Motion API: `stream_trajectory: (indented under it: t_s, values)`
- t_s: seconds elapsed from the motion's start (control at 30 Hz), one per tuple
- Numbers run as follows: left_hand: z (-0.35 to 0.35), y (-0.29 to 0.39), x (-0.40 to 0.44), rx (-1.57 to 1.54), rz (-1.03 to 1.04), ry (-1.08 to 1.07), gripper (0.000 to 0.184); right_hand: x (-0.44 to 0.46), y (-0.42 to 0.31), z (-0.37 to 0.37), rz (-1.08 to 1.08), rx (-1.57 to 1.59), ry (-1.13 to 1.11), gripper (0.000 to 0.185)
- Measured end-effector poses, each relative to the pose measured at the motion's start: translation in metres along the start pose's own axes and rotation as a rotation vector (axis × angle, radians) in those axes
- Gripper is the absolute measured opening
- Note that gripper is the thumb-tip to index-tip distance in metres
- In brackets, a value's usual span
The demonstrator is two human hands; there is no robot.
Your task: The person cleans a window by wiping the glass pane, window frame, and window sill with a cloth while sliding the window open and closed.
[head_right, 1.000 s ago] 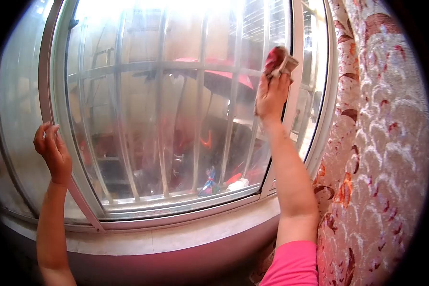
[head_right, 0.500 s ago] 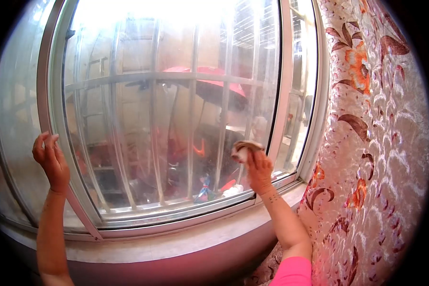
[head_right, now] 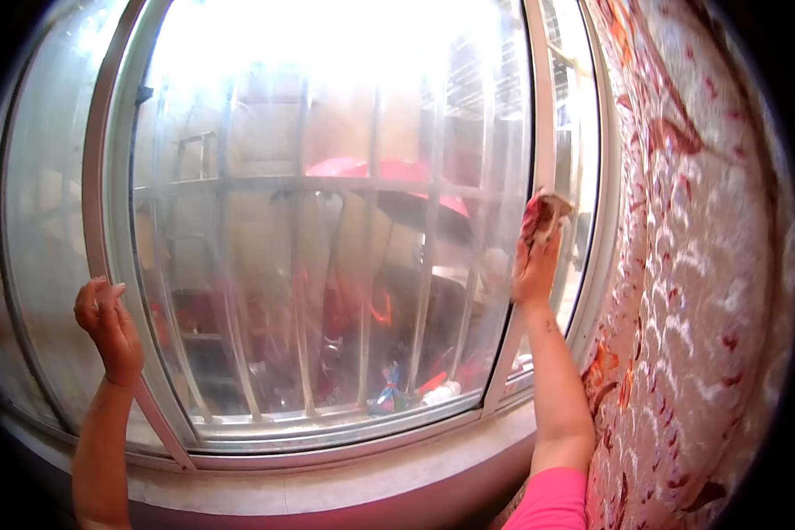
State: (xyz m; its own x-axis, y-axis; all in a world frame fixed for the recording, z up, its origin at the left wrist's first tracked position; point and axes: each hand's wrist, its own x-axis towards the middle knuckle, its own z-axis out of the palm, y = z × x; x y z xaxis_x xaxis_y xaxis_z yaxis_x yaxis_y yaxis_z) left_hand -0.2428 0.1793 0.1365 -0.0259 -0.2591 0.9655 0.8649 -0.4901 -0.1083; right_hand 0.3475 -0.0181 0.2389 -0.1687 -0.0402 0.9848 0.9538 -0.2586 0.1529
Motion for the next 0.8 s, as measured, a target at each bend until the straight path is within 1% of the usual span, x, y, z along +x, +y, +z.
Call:
stream_trajectory:
  t_s: [0.07, 0.13, 0.17, 0.23, 0.27, 0.3, 0.43, 0.47, 0.57, 0.6, 0.63, 0.7, 0.77, 0.8]
  values:
    - [0.001, 0.000, 0.000, -0.021, 0.002, 0.012, 0.032, 0.050, 0.002, 0.008, -0.048, -0.009, 0.066, 0.055]
    - [-0.006, 0.005, 0.006, -0.041, 0.012, 0.021, 0.033, 0.100, 0.016, 0.018, -0.047, -0.150, 0.122, 0.058]
    - [-0.009, 0.007, 0.010, -0.042, 0.011, 0.023, 0.033, 0.124, 0.018, 0.021, -0.017, -0.245, 0.151, 0.060]
    - [-0.014, 0.009, 0.013, -0.049, 0.009, 0.019, 0.035, 0.168, 0.018, 0.032, 0.105, -0.313, 0.123, 0.065]
    - [-0.016, 0.011, 0.016, -0.061, 0.003, 0.023, 0.036, 0.185, 0.013, 0.037, 0.138, -0.263, 0.174, 0.067]
    - [-0.017, 0.013, 0.019, -0.059, 0.010, 0.032, 0.036, 0.202, 0.001, 0.036, 0.206, -0.216, 0.156, 0.068]
    - [-0.025, 0.022, 0.034, -0.023, 0.055, 0.046, 0.034, 0.263, -0.036, 0.041, 0.191, -0.110, 0.070, 0.068]
    - [-0.021, 0.019, 0.031, -0.024, 0.060, 0.053, 0.034, 0.273, -0.057, 0.049, 0.141, -0.087, 0.162, 0.067]
    - [-0.012, 0.015, 0.024, -0.035, 0.049, 0.042, 0.033, 0.301, -0.130, 0.061, 0.070, -0.071, 0.138, 0.063]
    - [-0.022, 0.021, 0.037, -0.037, 0.073, 0.057, 0.033, 0.309, -0.147, 0.038, 0.045, -0.002, 0.179, 0.061]
    - [-0.024, 0.023, 0.038, -0.046, 0.079, 0.054, 0.033, 0.313, -0.175, 0.033, 0.008, 0.063, 0.196, 0.060]
    - [-0.027, 0.024, 0.040, -0.047, 0.079, 0.052, 0.034, 0.306, -0.238, 0.033, -0.131, 0.202, 0.298, 0.051]
    - [-0.025, 0.024, 0.039, -0.058, 0.079, 0.056, 0.037, 0.306, -0.282, 0.046, -0.316, 0.131, 0.116, 0.048]
    - [-0.024, 0.024, 0.038, -0.061, 0.080, 0.051, 0.037, 0.288, -0.310, 0.050, -0.433, 0.208, 0.185, 0.043]
